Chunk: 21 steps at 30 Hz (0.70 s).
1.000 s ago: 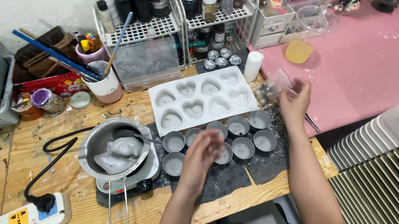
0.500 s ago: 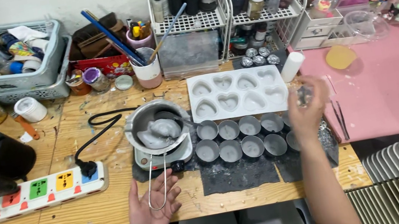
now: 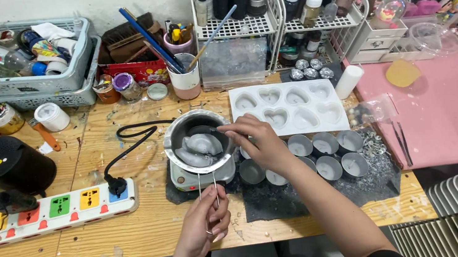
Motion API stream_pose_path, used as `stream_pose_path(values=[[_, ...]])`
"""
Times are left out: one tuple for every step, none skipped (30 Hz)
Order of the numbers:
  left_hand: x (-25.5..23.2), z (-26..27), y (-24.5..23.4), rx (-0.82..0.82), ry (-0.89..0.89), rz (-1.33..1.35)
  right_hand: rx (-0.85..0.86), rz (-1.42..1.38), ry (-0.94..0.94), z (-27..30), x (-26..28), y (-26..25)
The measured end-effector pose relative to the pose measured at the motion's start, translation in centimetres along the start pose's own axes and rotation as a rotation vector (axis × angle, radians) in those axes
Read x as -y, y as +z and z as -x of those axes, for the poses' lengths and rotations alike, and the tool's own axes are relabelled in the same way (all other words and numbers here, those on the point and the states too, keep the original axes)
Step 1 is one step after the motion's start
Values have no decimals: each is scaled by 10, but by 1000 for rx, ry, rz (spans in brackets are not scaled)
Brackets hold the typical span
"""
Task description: The recorder is preparing small metal candle molds by inserting wicks and cleaning the molds.
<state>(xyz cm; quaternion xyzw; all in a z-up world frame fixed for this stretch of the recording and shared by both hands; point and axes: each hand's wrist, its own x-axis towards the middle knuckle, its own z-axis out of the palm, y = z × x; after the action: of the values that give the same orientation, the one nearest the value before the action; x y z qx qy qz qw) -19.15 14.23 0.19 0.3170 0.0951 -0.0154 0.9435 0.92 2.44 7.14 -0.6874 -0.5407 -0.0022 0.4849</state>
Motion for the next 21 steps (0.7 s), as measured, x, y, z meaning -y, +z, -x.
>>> stream_pose_path(values=[[2, 1, -2, -3, 0, 1, 2, -3, 1, -2, 7, -1], [5, 1, -4, -4, 0, -15, -24, 119, -73, -4, 15, -3], [7, 1, -6, -5, -1, -31, -50, 241, -146, -7, 22, -5], [7, 1, -6, -7, -1, -30, -49, 238, -145, -7, 27, -8], [7, 2, -7, 7, -2, -26, -75, 298, -183, -6, 32, -11], [7, 2, -7, 21, -3, -22, -102, 357, -221, -6, 38, -14], [7, 2, -7, 19, -4, -20, -100, 356, -219, -4, 38, -13], [7, 2, -8, 22, -9, -14, -65, 360, -229, -2, 38, -13], [7, 2, -8, 27, -15, -9, -32, 365, -239, 0, 38, -13], [6, 3, -8, 26, -16, -9, -32, 364, -237, 3, 38, -13], [6, 2, -7, 33, -18, -6, -16, 330, -274, 5, 38, -12], [5, 2, -7, 41, -19, -3, 1, 296, -310, 7, 37, -12], [5, 2, -7, 40, -18, -2, 2, 295, -311, 10, 39, -12], [5, 2, -7, 48, -19, 6, 7, 290, -344, 12, 41, -12], [5, 3, -8, 56, -19, 13, 11, 283, -377, 13, 43, -12], [3, 3, -8, 54, -18, 13, 12, 281, -378, 15, 42, -12], [3, 3, -7, 53, -16, 12, 16, 285, -402, 16, 42, -13], [2, 4, -7, 52, -15, 11, 19, 288, -426, 18, 42, -13], [3, 4, -8, 51, -15, 13, 21, 288, -425, 18, 41, -13], [4, 4, -8, 49, -19, 12, 32, 308, -408, 17, 40, -14], [4, 4, -8, 48, -22, 7, 39, 328, -393, 16, 40, -14]])
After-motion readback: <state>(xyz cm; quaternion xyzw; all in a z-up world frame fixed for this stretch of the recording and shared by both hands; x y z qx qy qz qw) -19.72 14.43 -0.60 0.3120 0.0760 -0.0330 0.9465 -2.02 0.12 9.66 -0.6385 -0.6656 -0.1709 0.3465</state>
